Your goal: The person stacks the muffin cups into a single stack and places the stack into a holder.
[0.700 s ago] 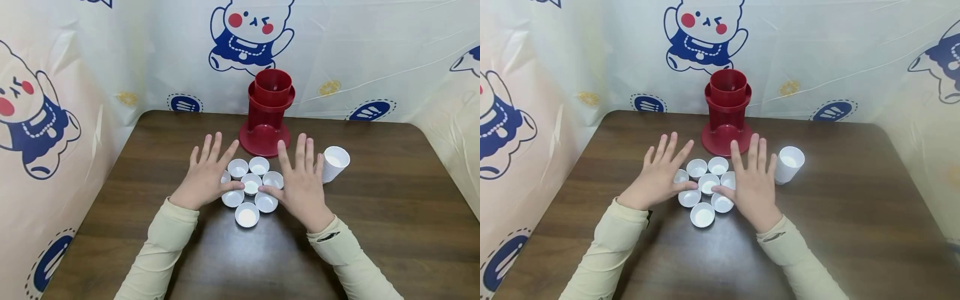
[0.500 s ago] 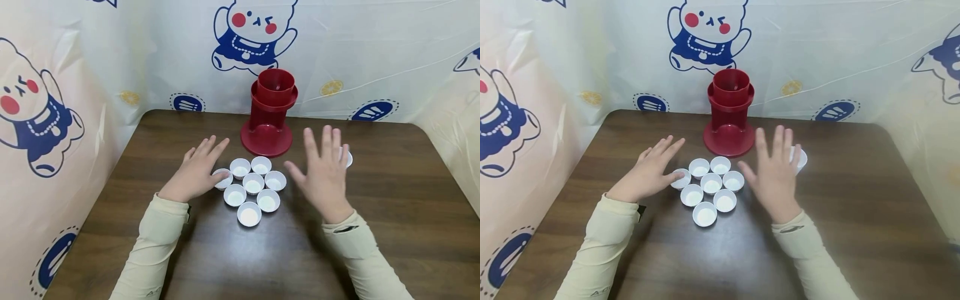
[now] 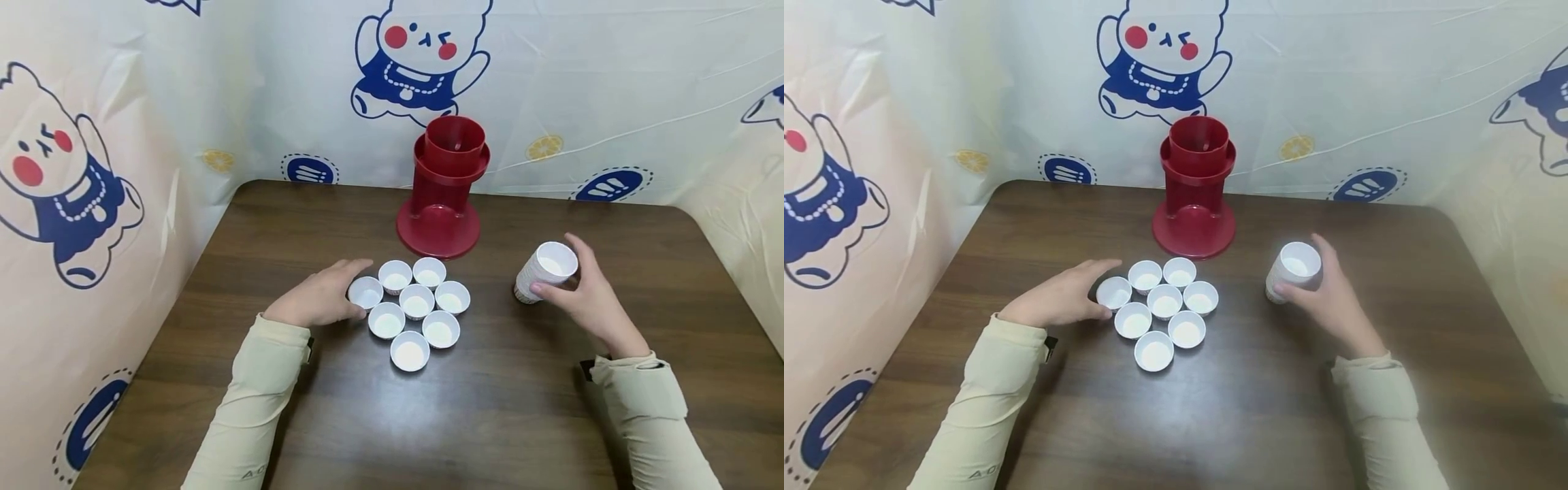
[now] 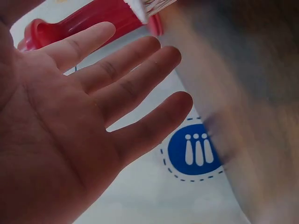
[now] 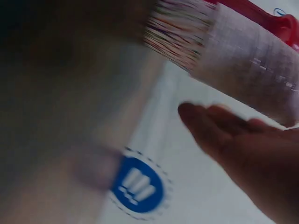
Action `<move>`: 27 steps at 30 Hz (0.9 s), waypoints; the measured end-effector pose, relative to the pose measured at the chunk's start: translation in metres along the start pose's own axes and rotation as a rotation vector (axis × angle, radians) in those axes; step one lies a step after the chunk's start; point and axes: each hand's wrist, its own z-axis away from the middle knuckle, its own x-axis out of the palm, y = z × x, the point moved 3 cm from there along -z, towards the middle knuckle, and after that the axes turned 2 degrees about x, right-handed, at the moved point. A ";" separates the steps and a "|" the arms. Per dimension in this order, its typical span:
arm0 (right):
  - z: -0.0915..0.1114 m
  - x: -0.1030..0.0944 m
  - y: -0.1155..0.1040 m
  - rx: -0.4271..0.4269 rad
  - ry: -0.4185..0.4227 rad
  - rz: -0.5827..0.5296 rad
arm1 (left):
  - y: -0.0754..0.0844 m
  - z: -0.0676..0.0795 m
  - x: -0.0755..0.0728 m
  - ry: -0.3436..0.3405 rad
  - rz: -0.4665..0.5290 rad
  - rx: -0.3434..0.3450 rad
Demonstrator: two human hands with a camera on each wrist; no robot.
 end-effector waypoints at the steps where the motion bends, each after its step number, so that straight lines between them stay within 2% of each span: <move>1: -0.001 0.002 0.005 0.000 -0.019 -0.011 | 0.000 0.000 0.001 -0.001 0.000 0.000; 4: -0.004 0.007 0.015 0.015 -0.053 -0.037 | -0.001 -0.002 0.003 0.002 -0.006 0.003; 11: -0.006 0.010 0.019 0.033 -0.065 -0.051 | -0.004 -0.006 0.007 0.018 -0.032 0.045; 22: -0.006 0.006 0.019 0.050 -0.095 -0.013 | -0.009 -0.010 0.009 0.027 -0.021 0.058; 27: -0.007 0.007 0.022 0.033 -0.098 0.029 | -0.012 -0.012 0.010 0.030 -0.004 0.076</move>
